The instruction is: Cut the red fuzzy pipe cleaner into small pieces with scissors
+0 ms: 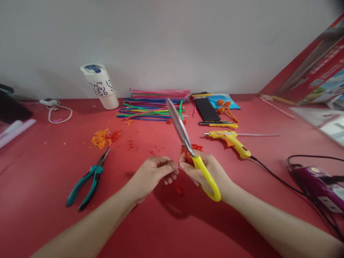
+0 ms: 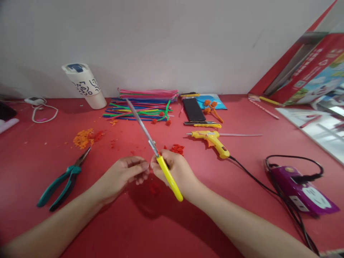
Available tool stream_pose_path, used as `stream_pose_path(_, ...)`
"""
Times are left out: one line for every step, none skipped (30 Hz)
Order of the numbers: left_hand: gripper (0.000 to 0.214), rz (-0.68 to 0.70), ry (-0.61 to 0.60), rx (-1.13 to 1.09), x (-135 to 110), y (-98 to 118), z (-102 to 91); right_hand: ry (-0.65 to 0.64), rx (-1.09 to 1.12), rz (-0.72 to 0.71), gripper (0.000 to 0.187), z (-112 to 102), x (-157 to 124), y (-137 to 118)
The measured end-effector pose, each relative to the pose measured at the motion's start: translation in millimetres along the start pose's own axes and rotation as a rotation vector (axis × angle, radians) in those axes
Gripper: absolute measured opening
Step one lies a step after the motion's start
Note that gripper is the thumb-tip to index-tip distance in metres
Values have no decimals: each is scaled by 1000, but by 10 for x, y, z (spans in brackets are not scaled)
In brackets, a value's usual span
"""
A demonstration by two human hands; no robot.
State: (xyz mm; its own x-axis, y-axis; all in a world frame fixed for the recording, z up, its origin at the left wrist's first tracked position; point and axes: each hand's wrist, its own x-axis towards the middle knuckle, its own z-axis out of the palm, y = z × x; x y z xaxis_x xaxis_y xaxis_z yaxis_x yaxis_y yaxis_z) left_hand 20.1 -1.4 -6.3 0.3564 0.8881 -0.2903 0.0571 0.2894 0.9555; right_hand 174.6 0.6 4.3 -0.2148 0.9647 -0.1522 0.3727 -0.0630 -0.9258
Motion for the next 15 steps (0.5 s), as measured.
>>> stream_pose_path(20,15,28,56,3,3,-23,41,-16,21,7,-28,7,-19)
stream_pose_path(21,42,71,138,8,9,-58,88,-41,50,8,-68,20,-35)
stream_pose_path(23,80,133,241,16,18,-106,114,-82,59,10,-118,39,-44)
stream_pose_path(26,130,214,361,27,27,-163,162,-134,67,14,-174,63,-41)
stream_pose_path(30,183,310,491,43,34,-225,191,-206,73,16,-233,92,-25)
stream_pose_path(33,229,388,620,62,36,-288,209,-276,58,15,-287,123,3)
stream_pose_path(35,264,434,732,82,32,-348,224,-350,51,13,-334,156,39)
stream_pose_path(36,280,454,823,104,23,-399,233,-373,50,12,-371,187,81)
stream_pose_path(35,288,452,890,124,8,-439,229,-389,53,11,-397,214,122)
stream_pose_path(33,294,447,935,142,-10,-467,220,-407,57,10,-413,238,158)
stream_pose_path(28,291,449,957,155,-28,-482,210,-416,61,9,-422,257,187)
stream_pose_path(19,292,462,961,163,-45,-489,202,-430,63,9,-427,271,206)
stream_pose_path(9,296,478,957,167,-58,-488,198,-443,63,10,-431,282,216)
stream_pose_path(7,303,488,950,167,-67,-485,198,-456,61,11,-436,289,220)
stream_pose_path(10,316,486,945,166,-72,-481,203,-466,56,14,-443,295,220)
